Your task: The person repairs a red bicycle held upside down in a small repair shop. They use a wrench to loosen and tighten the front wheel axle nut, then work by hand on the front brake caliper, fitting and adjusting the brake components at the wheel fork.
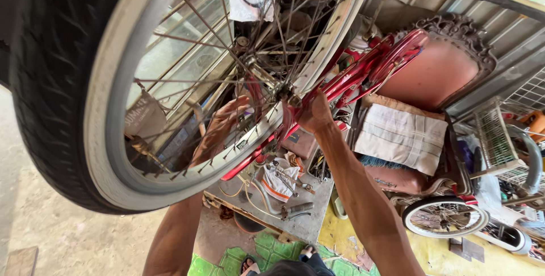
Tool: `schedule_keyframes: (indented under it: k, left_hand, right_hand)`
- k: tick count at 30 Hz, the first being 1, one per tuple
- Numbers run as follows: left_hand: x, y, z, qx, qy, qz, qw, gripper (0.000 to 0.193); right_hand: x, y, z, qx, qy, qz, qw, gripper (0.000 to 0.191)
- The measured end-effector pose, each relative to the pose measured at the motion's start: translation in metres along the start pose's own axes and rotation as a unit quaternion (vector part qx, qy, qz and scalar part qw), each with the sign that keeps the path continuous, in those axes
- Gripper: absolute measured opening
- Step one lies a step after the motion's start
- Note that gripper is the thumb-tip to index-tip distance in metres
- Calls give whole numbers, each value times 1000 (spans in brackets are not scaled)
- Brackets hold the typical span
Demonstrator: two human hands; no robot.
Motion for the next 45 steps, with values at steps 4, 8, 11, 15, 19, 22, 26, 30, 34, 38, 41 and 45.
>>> schedule_keyframes:
  k: [4, 8, 11, 15, 19, 22, 26, 30, 34, 38, 41, 45]
  left_hand:
    - [13, -4, 20, 35, 54, -57, 996, 58]
    - [8, -5, 20, 21, 65, -30, 997, 54]
    - [4, -7, 23, 16, 48, -14, 999, 51]
    - [7, -6, 37, 23, 30, -21, 999, 48]
    - [2, -9, 44, 31, 27, -30, 999, 44]
    - [-10, -16, 35, 26, 36, -28, 999, 42]
    - [-20, -20, 29, 12, 81, -36, 996, 39]
    - [-26, -23, 31, 23, 109, -60, 992, 37]
    - [-35, -25, 35, 48, 98, -86, 990, 35]
    - [-72, 9, 24, -72, -48, -117, 989, 34]
    - [-89, 11, 5, -7, -78, -69, 995, 30]
    - [-104, 16, -21, 38, -73, -100, 992, 26]
  right_hand:
    - [0, -3, 10, 17, -7, 47, 999, 45]
    - [16, 0, 13, 6, 88, 57, 994, 41]
    - [23, -2, 14, 24, 115, 92, 989, 44]
    - [37, -13, 13, 80, 195, 120, 970, 48]
    - [32, -19, 13, 84, 129, 141, 978, 54]
    - [59, -25, 0, 114, 293, 194, 929, 60]
    - [28, -10, 12, -181, 154, 6, 971, 63]
    - [-2, -27, 7, -159, -25, 7, 987, 71]
    - [21, -37, -31, -198, 141, 14, 970, 60]
    - [-30, -54, -84, -303, -140, -47, 942, 52]
    - [-30, -74, -135, -441, -226, -472, 729, 47]
    - [-61, -164, -134, -407, -136, -323, 844, 44]
Point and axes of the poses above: each hand's wrist, its own z-axis towards the middle knuckle, its own x-axis out of the palm, y = z × x, the point moved 8 cm from there along z, towards the middle knuckle, and after that the axes turned 5 degrees about z, right-handed, at the moved point
